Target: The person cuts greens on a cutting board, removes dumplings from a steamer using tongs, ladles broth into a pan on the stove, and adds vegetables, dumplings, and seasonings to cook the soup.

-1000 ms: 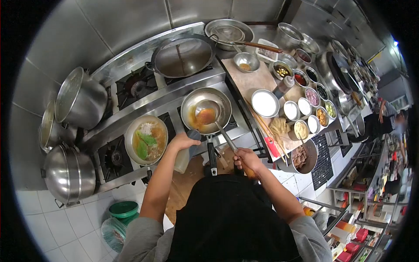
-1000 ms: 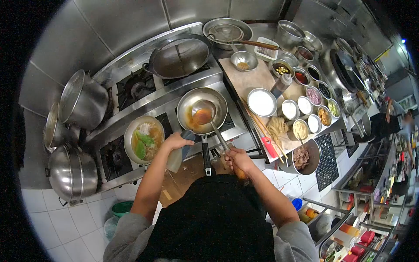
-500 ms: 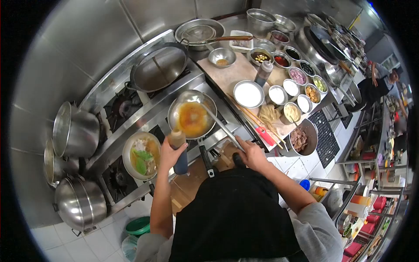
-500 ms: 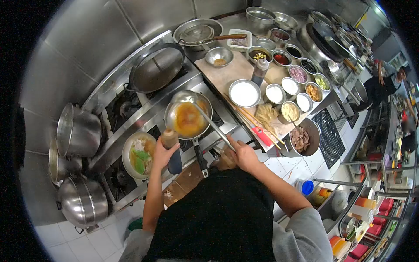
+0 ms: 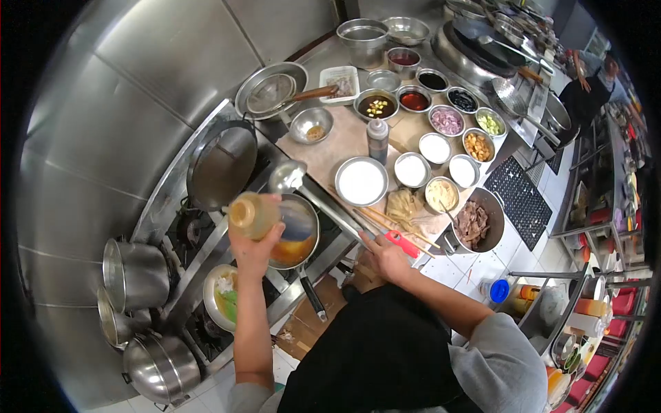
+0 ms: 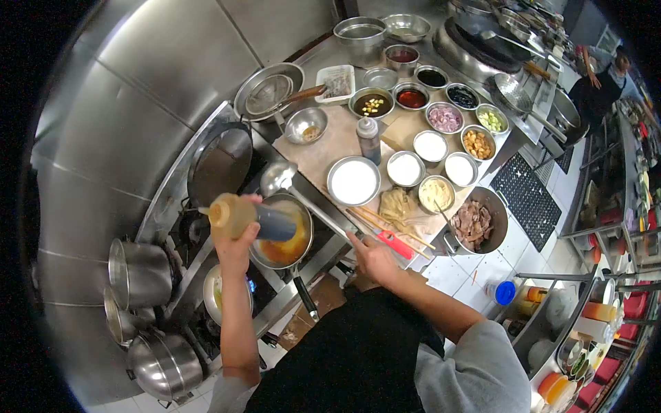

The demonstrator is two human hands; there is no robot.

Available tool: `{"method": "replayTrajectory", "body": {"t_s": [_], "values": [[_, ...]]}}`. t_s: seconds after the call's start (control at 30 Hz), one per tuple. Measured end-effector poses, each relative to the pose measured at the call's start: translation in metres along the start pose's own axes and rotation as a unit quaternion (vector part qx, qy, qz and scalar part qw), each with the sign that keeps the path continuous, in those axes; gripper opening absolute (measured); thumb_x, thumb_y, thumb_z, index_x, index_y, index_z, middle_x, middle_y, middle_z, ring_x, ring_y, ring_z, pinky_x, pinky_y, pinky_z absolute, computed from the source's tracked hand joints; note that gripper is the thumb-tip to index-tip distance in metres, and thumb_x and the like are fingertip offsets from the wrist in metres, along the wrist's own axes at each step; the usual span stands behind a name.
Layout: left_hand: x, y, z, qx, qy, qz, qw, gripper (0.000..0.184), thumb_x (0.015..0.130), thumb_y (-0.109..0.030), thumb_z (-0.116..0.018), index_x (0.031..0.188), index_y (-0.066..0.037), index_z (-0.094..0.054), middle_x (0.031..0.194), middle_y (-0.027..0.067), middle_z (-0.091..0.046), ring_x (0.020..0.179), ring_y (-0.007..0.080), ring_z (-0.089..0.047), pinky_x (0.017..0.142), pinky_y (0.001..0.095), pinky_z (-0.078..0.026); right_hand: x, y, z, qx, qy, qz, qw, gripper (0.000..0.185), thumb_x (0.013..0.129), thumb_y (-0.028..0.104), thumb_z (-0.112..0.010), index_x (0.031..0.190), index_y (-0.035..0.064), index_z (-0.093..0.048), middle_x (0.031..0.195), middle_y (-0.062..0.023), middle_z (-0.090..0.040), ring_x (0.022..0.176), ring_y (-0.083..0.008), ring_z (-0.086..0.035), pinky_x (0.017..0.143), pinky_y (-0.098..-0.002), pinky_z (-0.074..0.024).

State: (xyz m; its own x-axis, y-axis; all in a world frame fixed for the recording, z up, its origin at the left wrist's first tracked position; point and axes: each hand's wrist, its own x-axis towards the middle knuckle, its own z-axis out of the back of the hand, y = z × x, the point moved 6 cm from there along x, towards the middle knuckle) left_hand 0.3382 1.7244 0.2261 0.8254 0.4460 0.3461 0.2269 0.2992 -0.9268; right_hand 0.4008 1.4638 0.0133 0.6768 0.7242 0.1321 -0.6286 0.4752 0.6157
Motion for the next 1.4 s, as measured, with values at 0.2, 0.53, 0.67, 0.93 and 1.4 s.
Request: {"method": "replayTrajectory", "body": {"t_s": [0.2,0.53,0.67,0.93,1.4], "values": [[0.094,-0.008,-0.092,-0.025,0.079,-0.027,0.996,0.057,0.079,-0.003,-0.074,0.131,-0.003,-0.051,0.124,0.0144,-0.066,0.118,0.0230,-0.060,0.103,0.0368,-0.045,0.047,-0.052,0.025,0.005,-0.066,-0.066,0.996,0.062,0.088,0.009,-0.062,0.149,0.0114,-0.047,0.090,-0.0189,-0.057,0.074,-0.0372,-0.063,0.066,-0.0478,-0.0535],[0.199,0.050,-0.197,-0.036,0.036,-0.055,0.997,0.047,0.085,0.004,-0.075,0.126,0.000,-0.055,0.122,0.0127,-0.065,0.107,0.0190,-0.064,0.098,0.0320,-0.050,0.131,-0.071,0.001,-0.054,-0.105,-0.064,0.991,0.058,0.084,0.007,-0.059,0.142,0.0063,-0.053,0.097,-0.0153,-0.058,0.085,-0.0315,-0.060,0.071,-0.0438,-0.0485],[0.219,0.051,-0.225,-0.017,0.041,-0.068,0.997,0.047,0.083,0.004,-0.079,0.122,-0.001,-0.054,0.113,0.0086,-0.066,0.102,0.0161,-0.064,0.093,0.0302,-0.051,0.147,-0.073,-0.011,-0.100,-0.061,-0.064,0.991,0.054,0.086,0.013,-0.058,0.139,0.0032,-0.052,0.102,-0.0128,-0.059,0.095,-0.0295,-0.058,0.079,-0.0432,-0.0426],[0.218,0.027,-0.310,-0.024,0.098,-0.091,0.991,0.039,0.084,0.000,-0.080,0.113,-0.003,-0.053,0.105,0.0057,-0.064,0.094,0.0128,-0.062,0.086,0.0279,-0.049,0.150,-0.078,-0.023,-0.099,-0.072,-0.081,0.989,0.051,0.089,0.018,-0.056,0.139,0.0061,-0.054,0.103,-0.0125,-0.062,0.095,-0.0277,-0.058,0.079,-0.0433,-0.0421],[0.208,0.195,-0.377,0.138,0.074,-0.030,0.987,0.071,0.071,-0.023,-0.094,0.126,0.006,-0.058,0.123,0.0197,-0.065,0.109,0.0320,-0.064,0.099,0.0419,-0.051,0.022,-0.069,0.090,0.207,-0.142,-0.043,0.967,0.054,0.080,0.013,-0.069,0.132,0.0034,-0.054,0.109,-0.0204,-0.057,0.102,-0.0408,-0.058,0.085,-0.0496,-0.0493]]}}
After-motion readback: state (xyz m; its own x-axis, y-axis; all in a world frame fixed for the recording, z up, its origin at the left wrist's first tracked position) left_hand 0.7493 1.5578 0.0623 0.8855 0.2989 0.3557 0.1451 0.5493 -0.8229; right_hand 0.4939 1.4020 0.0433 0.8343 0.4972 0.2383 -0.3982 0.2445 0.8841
